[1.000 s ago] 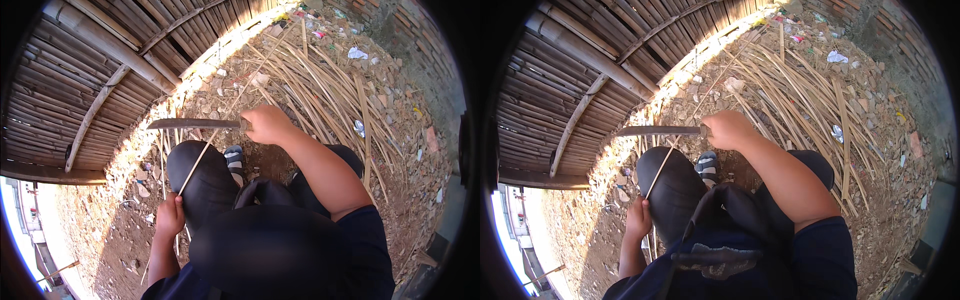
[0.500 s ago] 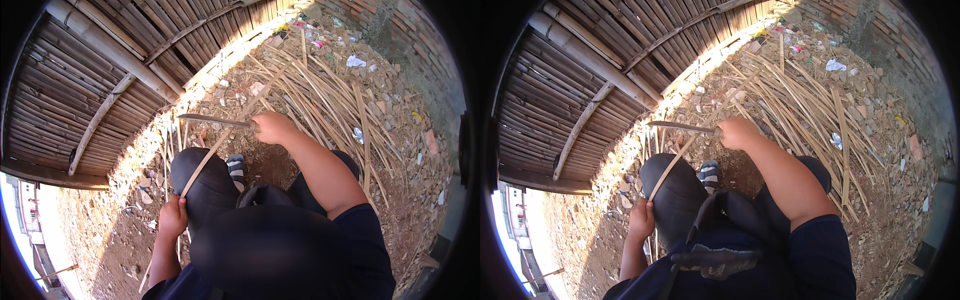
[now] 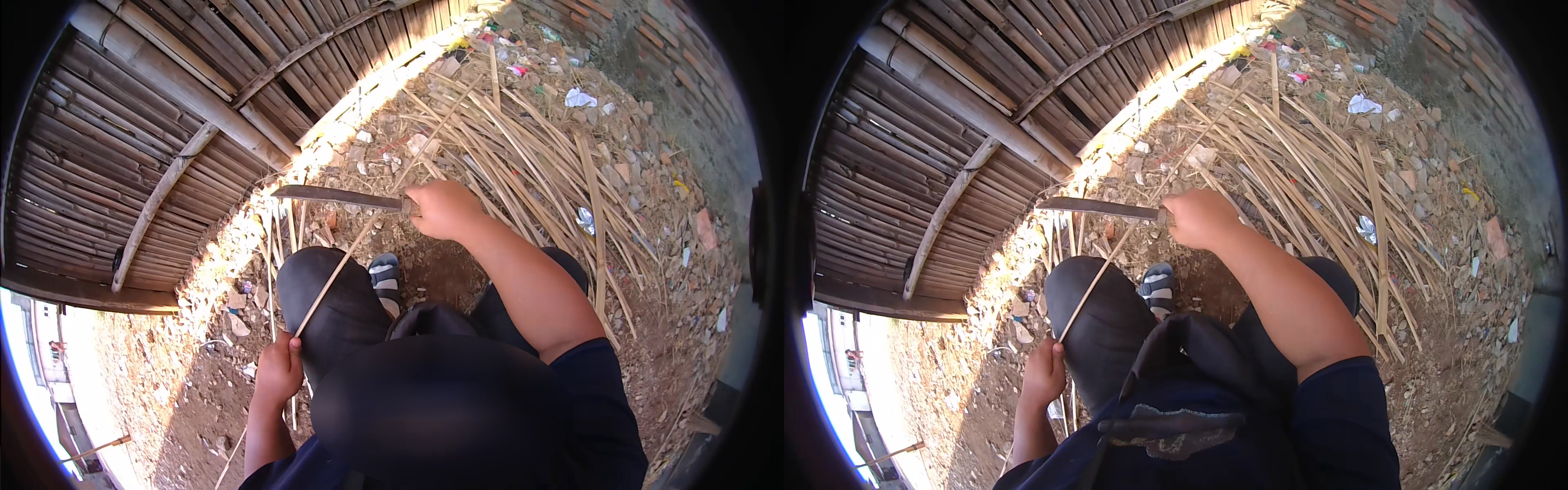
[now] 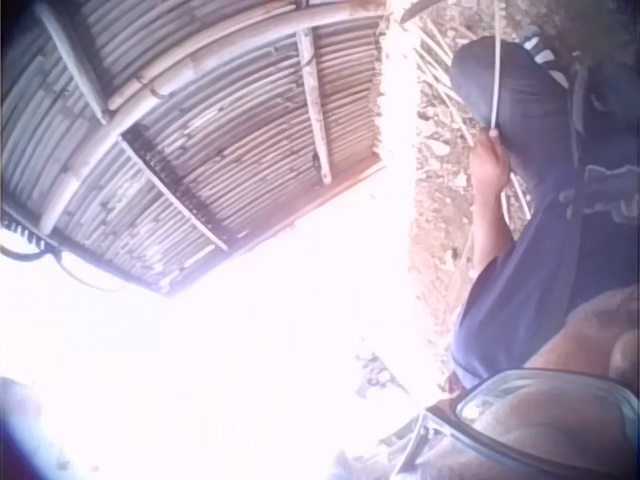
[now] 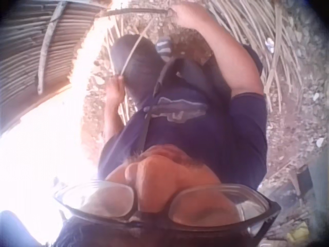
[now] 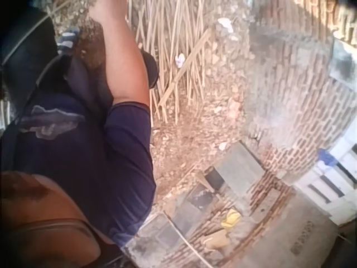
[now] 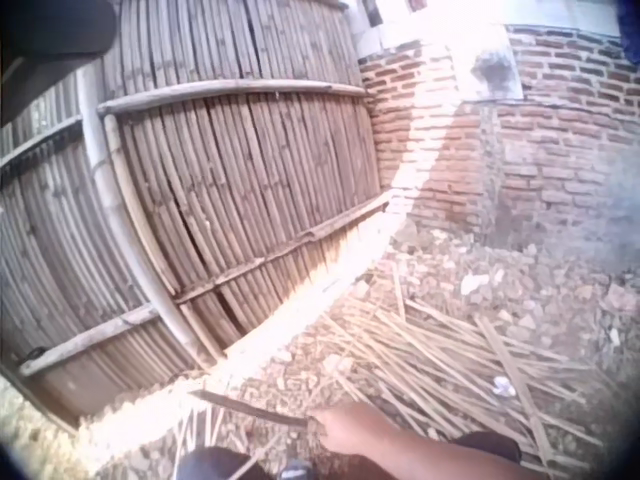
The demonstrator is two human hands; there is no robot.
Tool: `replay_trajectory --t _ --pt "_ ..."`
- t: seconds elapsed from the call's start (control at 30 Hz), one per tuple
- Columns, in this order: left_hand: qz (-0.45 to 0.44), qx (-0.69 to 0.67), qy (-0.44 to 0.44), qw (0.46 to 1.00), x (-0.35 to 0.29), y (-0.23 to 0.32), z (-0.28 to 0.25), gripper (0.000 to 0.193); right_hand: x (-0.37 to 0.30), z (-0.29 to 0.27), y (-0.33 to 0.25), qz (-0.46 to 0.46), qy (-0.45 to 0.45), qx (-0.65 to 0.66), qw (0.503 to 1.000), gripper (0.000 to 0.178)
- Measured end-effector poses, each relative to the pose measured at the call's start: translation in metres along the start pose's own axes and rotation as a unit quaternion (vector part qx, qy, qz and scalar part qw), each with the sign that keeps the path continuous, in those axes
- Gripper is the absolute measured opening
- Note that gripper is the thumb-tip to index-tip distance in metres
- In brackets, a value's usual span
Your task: The person strips layers from a bamboo pole using a large knife while sitting on the ground, then moves the knife to clear the area before continuing.
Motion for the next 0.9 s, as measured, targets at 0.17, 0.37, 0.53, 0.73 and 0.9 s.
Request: replay_trajectory --t 0.17,0.37,0.53,0.73,0.9 --pt "-0.008 -0.03 -0.012 0.999 0.0 -0.014 0.011 0.031 0.0 0.009 -0.009 -0.027 0.002 0.02 0.999 0.022" --pt "0.006 -0.019 -0.003 1.0 0.002 -0.007 0.002 0.032 -0.001 -0.01 0.007 0.047 0.021 0.051 0.997 0.03" --pt "-0.005 -0.028 -0.004 1.0 -0.004 -0.016 0.011 0.032 -0.004 0.001 -0.015 -0.087 0.019 -0.026 0.996 0.023" --pt "-0.011 -0.004 0.014 1.0 -0.002 -0.006 -0.001 0.035 -0.005 -0.01 0.023 0.053 0.026 -0.013 0.998 0.029" --pt "-0.015 -0.033 -0.014 0.999 -0.011 -0.017 -0.004 0.034 -0.005 -0.017 -0.023 -0.028 -0.056 -0.046 0.997 0.028"
Point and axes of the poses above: each hand's wrist, its own x-axis towards the middle knuckle, its own z-axis out of the palm, y = z × x, the point moved 3 cm from there along x, towards the middle knuckle, and after that the axes turned 14 degrees about -z, right-handed, at the moved point
